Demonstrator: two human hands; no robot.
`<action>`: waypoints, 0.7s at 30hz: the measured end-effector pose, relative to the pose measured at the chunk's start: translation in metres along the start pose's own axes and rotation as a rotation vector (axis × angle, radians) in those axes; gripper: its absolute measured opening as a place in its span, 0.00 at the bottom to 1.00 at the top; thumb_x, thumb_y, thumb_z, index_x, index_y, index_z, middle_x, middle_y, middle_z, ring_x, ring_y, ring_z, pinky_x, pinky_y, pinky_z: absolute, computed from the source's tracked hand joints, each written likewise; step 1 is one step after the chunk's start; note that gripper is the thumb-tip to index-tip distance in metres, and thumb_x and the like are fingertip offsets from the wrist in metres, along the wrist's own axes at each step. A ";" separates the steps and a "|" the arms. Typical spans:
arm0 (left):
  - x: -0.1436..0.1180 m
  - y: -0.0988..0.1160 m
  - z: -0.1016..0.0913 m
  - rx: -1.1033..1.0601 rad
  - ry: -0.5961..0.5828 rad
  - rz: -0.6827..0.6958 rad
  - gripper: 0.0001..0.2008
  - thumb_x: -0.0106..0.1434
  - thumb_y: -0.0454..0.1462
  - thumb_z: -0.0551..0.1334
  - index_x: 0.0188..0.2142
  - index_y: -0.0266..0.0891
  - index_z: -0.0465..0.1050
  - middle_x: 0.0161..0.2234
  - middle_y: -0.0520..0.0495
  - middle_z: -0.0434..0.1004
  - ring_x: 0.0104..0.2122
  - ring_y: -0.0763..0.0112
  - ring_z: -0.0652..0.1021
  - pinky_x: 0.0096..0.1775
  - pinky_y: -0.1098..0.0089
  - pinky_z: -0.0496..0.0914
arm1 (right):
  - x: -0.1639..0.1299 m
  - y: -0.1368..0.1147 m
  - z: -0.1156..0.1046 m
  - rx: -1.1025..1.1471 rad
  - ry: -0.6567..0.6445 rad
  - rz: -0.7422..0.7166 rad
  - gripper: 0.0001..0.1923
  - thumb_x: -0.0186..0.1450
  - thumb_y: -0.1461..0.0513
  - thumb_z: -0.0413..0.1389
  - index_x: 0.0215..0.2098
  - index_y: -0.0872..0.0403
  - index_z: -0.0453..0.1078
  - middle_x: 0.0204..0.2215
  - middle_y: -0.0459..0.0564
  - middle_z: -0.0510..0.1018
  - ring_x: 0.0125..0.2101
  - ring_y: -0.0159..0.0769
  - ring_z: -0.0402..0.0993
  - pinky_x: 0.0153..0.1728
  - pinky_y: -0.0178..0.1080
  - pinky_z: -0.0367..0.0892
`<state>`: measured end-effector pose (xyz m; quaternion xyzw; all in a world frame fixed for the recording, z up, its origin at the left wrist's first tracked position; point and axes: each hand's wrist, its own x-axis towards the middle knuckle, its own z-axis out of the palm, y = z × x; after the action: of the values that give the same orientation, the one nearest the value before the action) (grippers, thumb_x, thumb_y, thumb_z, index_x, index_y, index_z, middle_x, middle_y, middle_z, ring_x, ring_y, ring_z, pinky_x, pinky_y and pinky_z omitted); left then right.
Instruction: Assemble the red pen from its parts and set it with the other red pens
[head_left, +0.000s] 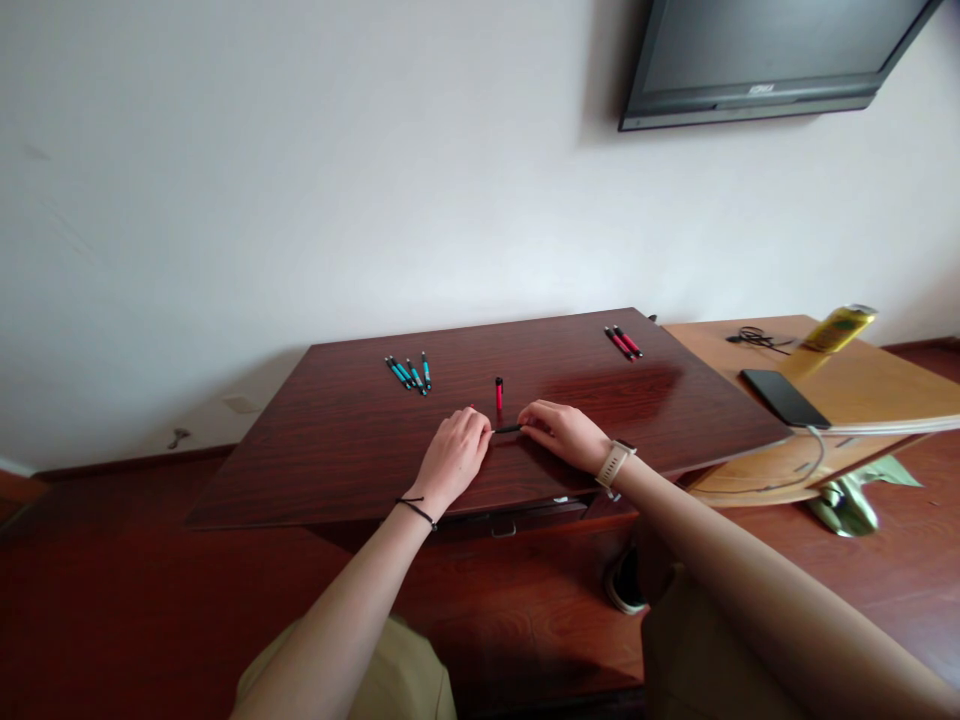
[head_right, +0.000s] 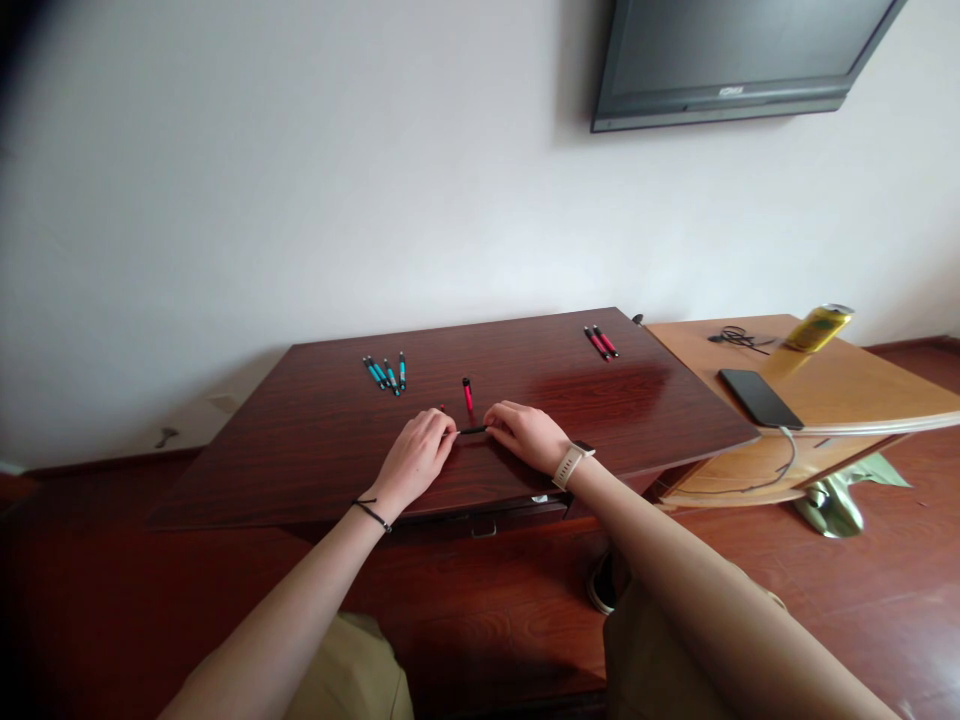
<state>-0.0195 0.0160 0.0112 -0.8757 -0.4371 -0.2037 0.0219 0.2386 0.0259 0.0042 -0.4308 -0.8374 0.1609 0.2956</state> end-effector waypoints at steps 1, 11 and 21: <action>0.000 0.000 0.000 -0.020 -0.015 -0.013 0.09 0.79 0.36 0.52 0.44 0.40 0.70 0.43 0.43 0.77 0.43 0.61 0.77 0.49 0.61 0.70 | 0.000 0.000 0.000 0.009 0.008 0.000 0.05 0.74 0.61 0.58 0.47 0.50 0.75 0.42 0.50 0.82 0.39 0.38 0.79 0.43 0.37 0.70; -0.001 -0.004 0.007 -0.063 -0.037 -0.012 0.09 0.78 0.36 0.54 0.46 0.41 0.74 0.42 0.44 0.80 0.44 0.61 0.79 0.51 0.62 0.71 | 0.001 -0.003 -0.002 0.142 0.086 0.002 0.05 0.72 0.59 0.61 0.44 0.50 0.77 0.40 0.48 0.85 0.37 0.36 0.80 0.42 0.37 0.71; -0.001 -0.001 0.003 -0.077 -0.042 -0.019 0.10 0.79 0.37 0.53 0.44 0.42 0.73 0.41 0.45 0.80 0.42 0.63 0.79 0.48 0.64 0.71 | 0.002 -0.005 -0.002 0.182 0.037 0.138 0.13 0.75 0.53 0.57 0.39 0.50 0.78 0.31 0.46 0.85 0.31 0.37 0.80 0.37 0.37 0.69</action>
<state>-0.0200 0.0166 0.0083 -0.8757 -0.4378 -0.2023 -0.0230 0.2359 0.0253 0.0090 -0.4617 -0.7821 0.2484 0.3369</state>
